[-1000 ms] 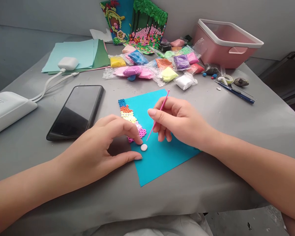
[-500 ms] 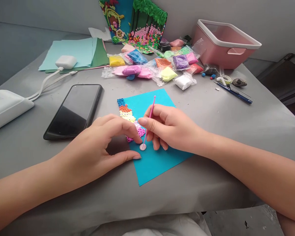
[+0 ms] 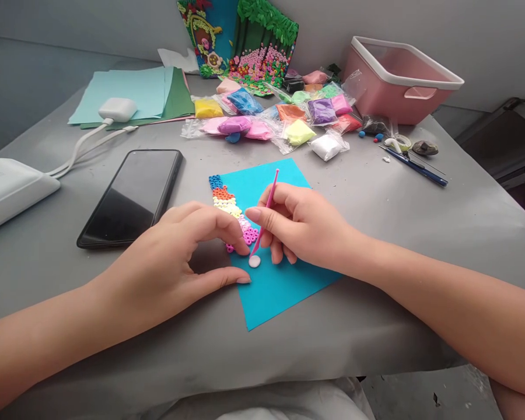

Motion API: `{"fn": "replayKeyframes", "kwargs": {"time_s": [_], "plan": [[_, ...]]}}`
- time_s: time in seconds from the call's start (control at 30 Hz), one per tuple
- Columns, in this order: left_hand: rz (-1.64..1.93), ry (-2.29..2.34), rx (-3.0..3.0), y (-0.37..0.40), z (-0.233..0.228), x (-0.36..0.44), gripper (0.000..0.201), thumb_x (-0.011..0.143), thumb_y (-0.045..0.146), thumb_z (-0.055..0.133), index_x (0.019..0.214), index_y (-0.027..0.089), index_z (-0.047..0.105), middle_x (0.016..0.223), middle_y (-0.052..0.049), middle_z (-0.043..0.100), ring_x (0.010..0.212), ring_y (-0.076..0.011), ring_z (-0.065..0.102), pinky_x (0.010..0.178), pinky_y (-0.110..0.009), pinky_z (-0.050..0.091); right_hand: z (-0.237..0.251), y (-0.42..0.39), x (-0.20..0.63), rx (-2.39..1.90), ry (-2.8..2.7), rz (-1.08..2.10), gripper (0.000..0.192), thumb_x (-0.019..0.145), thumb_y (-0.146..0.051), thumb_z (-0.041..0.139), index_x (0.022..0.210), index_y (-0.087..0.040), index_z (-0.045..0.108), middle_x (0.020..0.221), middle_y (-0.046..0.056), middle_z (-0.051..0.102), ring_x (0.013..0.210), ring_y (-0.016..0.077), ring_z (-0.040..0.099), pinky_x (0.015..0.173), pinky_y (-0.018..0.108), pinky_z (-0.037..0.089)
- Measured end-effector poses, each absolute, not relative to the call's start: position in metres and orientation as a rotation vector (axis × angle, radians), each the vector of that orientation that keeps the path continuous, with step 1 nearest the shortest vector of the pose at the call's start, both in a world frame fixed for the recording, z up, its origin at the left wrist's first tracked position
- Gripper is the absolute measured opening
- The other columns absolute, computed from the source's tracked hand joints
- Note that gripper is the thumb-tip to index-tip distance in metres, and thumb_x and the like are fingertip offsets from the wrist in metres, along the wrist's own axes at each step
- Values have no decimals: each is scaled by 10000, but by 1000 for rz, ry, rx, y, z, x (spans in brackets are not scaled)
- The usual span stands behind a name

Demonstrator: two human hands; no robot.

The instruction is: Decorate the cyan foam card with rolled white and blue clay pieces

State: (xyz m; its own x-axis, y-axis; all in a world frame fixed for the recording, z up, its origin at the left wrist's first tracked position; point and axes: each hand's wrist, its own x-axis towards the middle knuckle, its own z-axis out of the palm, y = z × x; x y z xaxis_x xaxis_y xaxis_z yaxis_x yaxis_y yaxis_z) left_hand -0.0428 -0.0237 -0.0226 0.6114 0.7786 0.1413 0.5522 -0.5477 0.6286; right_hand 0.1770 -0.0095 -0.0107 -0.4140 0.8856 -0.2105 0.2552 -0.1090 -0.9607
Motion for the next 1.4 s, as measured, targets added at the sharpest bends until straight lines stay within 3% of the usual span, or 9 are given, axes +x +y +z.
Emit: {"fn": "replayKeyframes", "kwargs": {"time_s": [0.97, 1.17, 1.4], "plan": [[578, 1032, 2310, -23, -25, -43, 231, 870, 398, 743, 973, 274, 578, 960, 19, 740, 950, -232, 626, 895, -402, 502, -9, -5, 178, -1302, -1617, 1710, 418, 878, -539, 748, 842, -186, 526, 655, 6, 720, 453, 116, 652, 355, 176, 486], [570, 1041, 2284, -24, -23, -42, 217, 875, 378, 748, 985, 278, 589, 972, 29, 741, 977, -228, 626, 913, -396, 499, -9, -7, 179, -1286, -1649, 1600, 306, 953, -422, 687, 849, -188, 518, 663, -16, 688, 467, 102, 652, 361, 161, 475], [539, 1045, 2246, -25, -21, -41, 181, 885, 358, 731, 991, 287, 602, 996, 22, 751, 1000, -238, 647, 958, -424, 504, -10, -6, 178, -1273, -1673, 1588, 321, 947, -441, 692, 837, -190, 525, 660, -20, 673, 463, 92, 631, 357, 155, 464]]}}
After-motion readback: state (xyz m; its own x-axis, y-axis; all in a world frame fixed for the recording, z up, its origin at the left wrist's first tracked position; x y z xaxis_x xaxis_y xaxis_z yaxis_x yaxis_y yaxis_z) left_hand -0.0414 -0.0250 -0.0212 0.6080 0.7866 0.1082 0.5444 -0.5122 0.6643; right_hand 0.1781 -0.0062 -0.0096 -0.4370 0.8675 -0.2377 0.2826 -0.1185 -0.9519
